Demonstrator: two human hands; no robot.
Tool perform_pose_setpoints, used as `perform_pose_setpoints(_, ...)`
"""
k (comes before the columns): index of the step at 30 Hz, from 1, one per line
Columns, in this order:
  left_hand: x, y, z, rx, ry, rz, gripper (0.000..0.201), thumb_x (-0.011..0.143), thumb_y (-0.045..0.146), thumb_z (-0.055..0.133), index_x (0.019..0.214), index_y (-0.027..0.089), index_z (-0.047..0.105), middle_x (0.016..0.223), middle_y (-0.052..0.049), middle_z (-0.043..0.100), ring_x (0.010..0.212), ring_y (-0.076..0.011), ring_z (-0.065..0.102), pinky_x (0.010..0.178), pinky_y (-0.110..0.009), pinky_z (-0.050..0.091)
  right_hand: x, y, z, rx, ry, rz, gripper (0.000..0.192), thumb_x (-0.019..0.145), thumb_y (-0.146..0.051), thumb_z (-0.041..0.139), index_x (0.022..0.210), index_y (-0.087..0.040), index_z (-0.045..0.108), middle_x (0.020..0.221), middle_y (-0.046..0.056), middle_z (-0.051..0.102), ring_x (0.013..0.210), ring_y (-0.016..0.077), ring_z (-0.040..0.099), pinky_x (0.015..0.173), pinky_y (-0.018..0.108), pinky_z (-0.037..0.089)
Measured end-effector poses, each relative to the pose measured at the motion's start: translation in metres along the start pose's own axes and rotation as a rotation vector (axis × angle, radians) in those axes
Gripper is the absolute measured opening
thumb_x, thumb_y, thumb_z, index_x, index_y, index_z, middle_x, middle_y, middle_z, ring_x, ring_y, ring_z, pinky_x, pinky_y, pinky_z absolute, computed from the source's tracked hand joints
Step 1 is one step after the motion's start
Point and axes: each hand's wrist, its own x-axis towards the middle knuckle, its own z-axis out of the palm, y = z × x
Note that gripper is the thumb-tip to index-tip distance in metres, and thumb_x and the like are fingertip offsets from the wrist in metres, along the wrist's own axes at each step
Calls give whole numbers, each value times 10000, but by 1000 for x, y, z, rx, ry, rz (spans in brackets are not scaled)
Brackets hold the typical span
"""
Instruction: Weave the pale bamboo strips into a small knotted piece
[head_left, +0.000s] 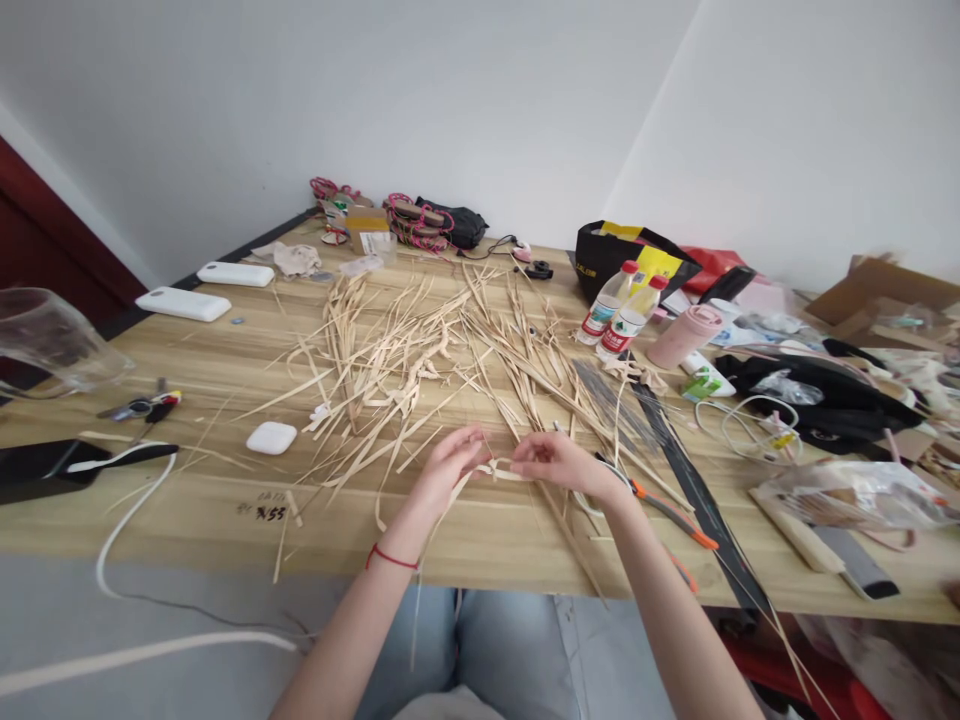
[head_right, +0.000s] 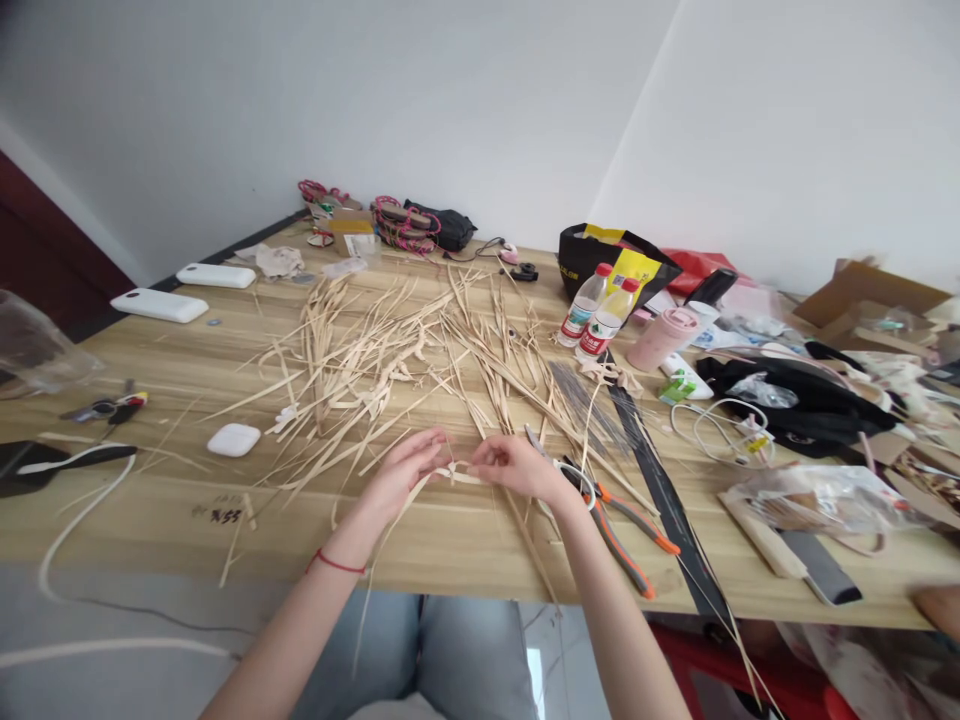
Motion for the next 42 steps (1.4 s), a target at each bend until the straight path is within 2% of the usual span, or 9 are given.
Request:
perform_pose_setpoints(6,0,1,5,74,19,54,680,570,137,784,1193,230,527,1310,-108,477,773,-136,643,650,-252,534,-17,-9,-4,67,-54,9,189,710,-319,689,826,-177,643,589,-28,536,516,100,475,468,213,382)
perform_pose_setpoints(12,1,1,-1,125,42,70,694,579,83,755,1217,230,526,1262,-85,523,740,-92,602,730,-268,517,-26,-14,-19,217,130,-86,249,716,-336,699,895,-179,625,788,25,601,680,126,557,592,243,475)
perform_pose_setpoints(15,2,0,-2,132,11,54,705,579,74,746,1227,231,516,1262,-87,519,784,-116,618,764,-298,519,-32,-14,-25,203,32,-16,301,712,-352,702,947,-187,611,736,3,579,603,109,541,513,222,451)
perform_pose_setpoints(18,2,-1,-3,142,7,29,725,577,77,749,1238,243,502,1288,-93,497,856,-150,627,758,-299,523,-38,-16,-30,95,-36,64,338,714,-384,689,980,-192,608,742,-8,564,516,82,498,448,209,408)
perform_pose_setpoints(24,0,1,-10,155,13,53,657,633,103,702,1244,237,502,1290,-100,502,836,-148,636,718,-274,521,-45,-19,-48,-195,64,58,270,736,-420,646,827,-166,661,663,8,596,579,109,514,540,229,396)
perform_pose_setpoints(29,2,-1,-9,177,-19,57,669,625,117,725,1247,217,501,1290,-101,507,832,-141,630,769,-292,520,-47,-14,-63,-260,48,159,348,730,-496,614,810,-160,660,571,-13,555,487,96,446,469,222,336)
perform_pose_setpoints(34,2,-5,-12,186,23,63,673,645,127,712,1270,221,480,1326,-111,468,733,-115,635,739,-304,529,-54,-20,-80,-383,87,159,407,678,-533,656,538,-164,561,484,-34,472,484,92,417,478,223,320)
perform_pose_setpoints(37,2,-6,-16,170,2,68,685,638,133,722,1272,231,482,1327,-113,467,731,-119,642,727,-302,536,-60,-30,-86,-241,162,72,395,708,-509,648,532,-168,555,554,-9,531,572,118,490,562,236,384)
perform_pose_setpoints(42,5,-11,-16,172,-17,63,713,619,100,724,1273,237,478,1324,-113,472,726,-116,643,703,-285,536,-44,-37,-74,248,286,-16,316,730,-473,648,652,-167,641,950,75,653,733,161,607,726,304,483)
